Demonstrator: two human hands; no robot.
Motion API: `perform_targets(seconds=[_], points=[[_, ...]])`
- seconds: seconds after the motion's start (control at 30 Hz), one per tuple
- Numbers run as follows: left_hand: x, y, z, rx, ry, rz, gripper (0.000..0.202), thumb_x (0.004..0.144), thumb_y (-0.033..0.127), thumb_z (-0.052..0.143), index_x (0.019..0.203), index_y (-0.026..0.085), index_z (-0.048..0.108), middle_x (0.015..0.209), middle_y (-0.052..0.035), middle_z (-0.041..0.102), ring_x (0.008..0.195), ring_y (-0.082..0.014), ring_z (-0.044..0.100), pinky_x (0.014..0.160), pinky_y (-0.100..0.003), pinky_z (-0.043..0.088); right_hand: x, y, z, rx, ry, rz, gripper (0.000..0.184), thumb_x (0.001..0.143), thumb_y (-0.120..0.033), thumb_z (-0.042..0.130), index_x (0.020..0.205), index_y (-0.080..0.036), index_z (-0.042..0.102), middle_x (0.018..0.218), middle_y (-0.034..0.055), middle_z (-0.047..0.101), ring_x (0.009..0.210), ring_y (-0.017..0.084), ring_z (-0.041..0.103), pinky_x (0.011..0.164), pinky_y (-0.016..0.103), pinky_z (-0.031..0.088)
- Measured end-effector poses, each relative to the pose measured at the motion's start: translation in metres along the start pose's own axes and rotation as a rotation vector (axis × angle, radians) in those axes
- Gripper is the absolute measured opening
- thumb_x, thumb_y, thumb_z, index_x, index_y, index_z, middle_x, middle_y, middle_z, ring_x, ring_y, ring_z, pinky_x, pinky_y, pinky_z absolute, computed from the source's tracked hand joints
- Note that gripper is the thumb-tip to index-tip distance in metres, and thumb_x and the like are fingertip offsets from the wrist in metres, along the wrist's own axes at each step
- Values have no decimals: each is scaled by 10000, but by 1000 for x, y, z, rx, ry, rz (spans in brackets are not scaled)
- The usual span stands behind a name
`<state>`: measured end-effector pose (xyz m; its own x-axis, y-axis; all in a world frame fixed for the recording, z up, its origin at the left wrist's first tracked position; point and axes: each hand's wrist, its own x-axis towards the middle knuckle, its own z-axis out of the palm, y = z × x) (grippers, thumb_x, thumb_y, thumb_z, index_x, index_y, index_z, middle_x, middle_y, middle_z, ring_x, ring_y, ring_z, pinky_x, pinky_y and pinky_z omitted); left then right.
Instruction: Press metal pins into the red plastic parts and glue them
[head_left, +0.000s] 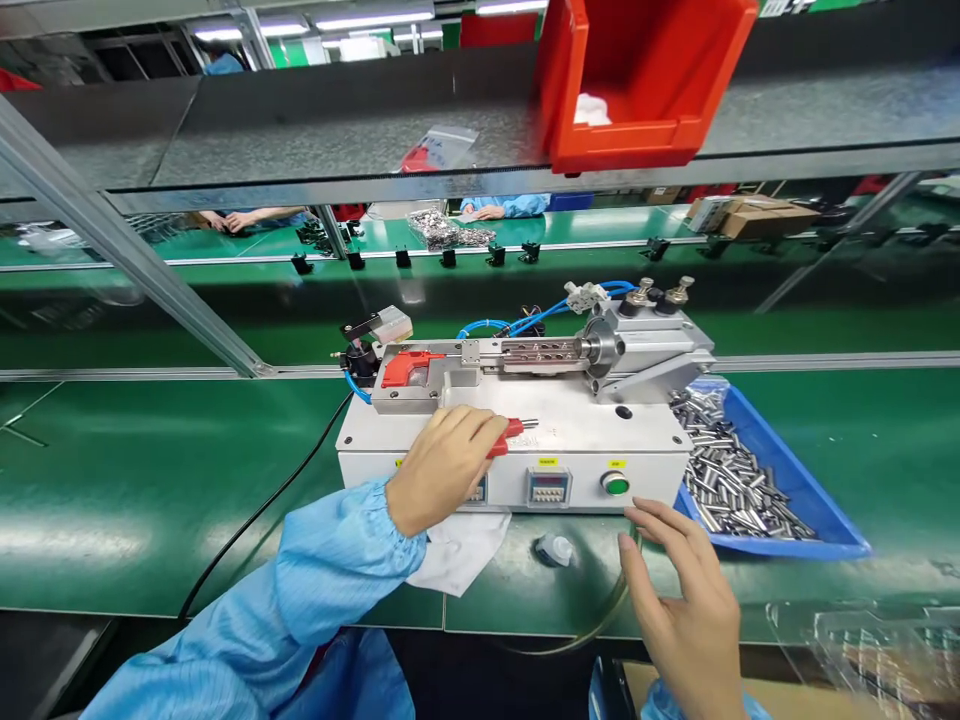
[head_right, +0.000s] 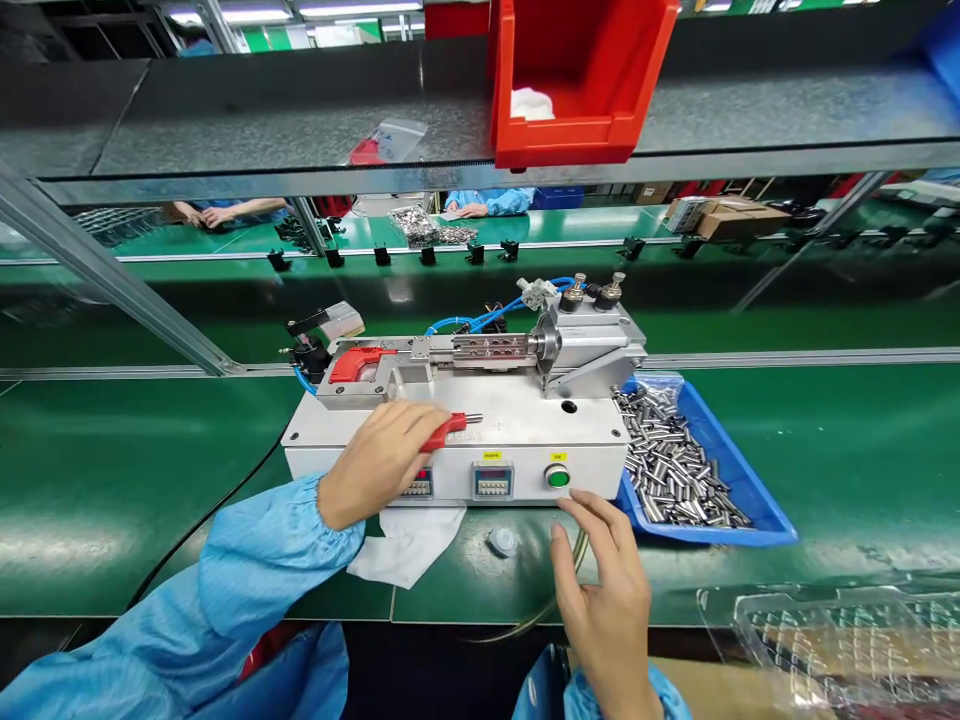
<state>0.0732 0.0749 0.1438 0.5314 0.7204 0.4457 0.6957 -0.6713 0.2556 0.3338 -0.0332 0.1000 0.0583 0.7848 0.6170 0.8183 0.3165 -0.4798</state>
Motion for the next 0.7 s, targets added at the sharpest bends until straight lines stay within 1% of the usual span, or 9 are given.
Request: perform_targets(seconds=[0.07,0.1,0.13,0.23,0.3,0.37,0.47,0.57,0.7], points=[[-12,6,-5,-239,103,-92,225,1071,265,497,1192,190,672,1105,-118,764,987,-265,712,879,-400,567,-2,-11,-5,97,26,67,160,1048,-222,589,1174,-232,689,1132,122,710,1042,285,717,944,479,620],[-18,11,-7,-414,127,-159,237,1082,322,502,1154,194,689,1047,-103,774,929,-246,721,853,-377,574,-2,-17,-6,165,29,107,148,1046,-223,602,1158,-230,698,1087,114,719,997,273,720,908,461,627],[-26,17,-8,-616,125,-229,263,1082,380,522,1121,193,702,994,-89,780,864,-227,726,815,-350,583,-2,-25,-7,248,22,148,149,1045,-228,614,1163,-228,704,1049,106,725,959,260,721,877,438,634],[-46,38,-7,-1200,8,-407,336,1050,486,606,1060,172,725,865,-63,785,706,-189,721,683,-284,590,2,-48,-4,558,-72,242,262,1041,-242,655,1300,-232,691,979,71,737,860,206,726,799,349,647],[-56,50,-4,-1413,-50,-487,329,1018,484,673,1065,164,731,854,-60,791,674,-177,719,652,-262,593,4,-61,1,746,-158,295,325,1032,-245,685,1356,-249,680,971,48,744,840,178,728,795,306,645],[-63,57,1,-1501,-75,-537,290,1000,447,715,1071,166,734,867,-57,797,672,-163,723,657,-244,599,4,-68,5,869,-207,355,300,1024,-257,707,1324,-261,705,975,37,751,848,165,726,811,286,638],[-66,60,7,-1565,-99,-564,261,1016,417,698,1055,161,733,846,-59,796,675,-164,734,653,-238,605,1,-70,10,958,-217,428,255,1019,-280,722,1274,-265,730,978,33,754,855,164,720,820,284,626],[-66,58,11,-1600,-126,-575,270,1021,412,689,1042,147,731,841,-75,797,689,-180,748,646,-250,613,-4,-68,10,975,-214,466,248,1018,-287,726,1264,-260,733,967,34,747,863,169,715,824,292,619],[-65,58,14,-1618,-138,-569,284,1017,420,697,1046,141,736,815,-68,788,641,-160,725,631,-239,604,-8,-65,7,948,-205,476,236,1008,-270,736,1244,-259,740,939,24,740,843,155,700,829,271,611]])
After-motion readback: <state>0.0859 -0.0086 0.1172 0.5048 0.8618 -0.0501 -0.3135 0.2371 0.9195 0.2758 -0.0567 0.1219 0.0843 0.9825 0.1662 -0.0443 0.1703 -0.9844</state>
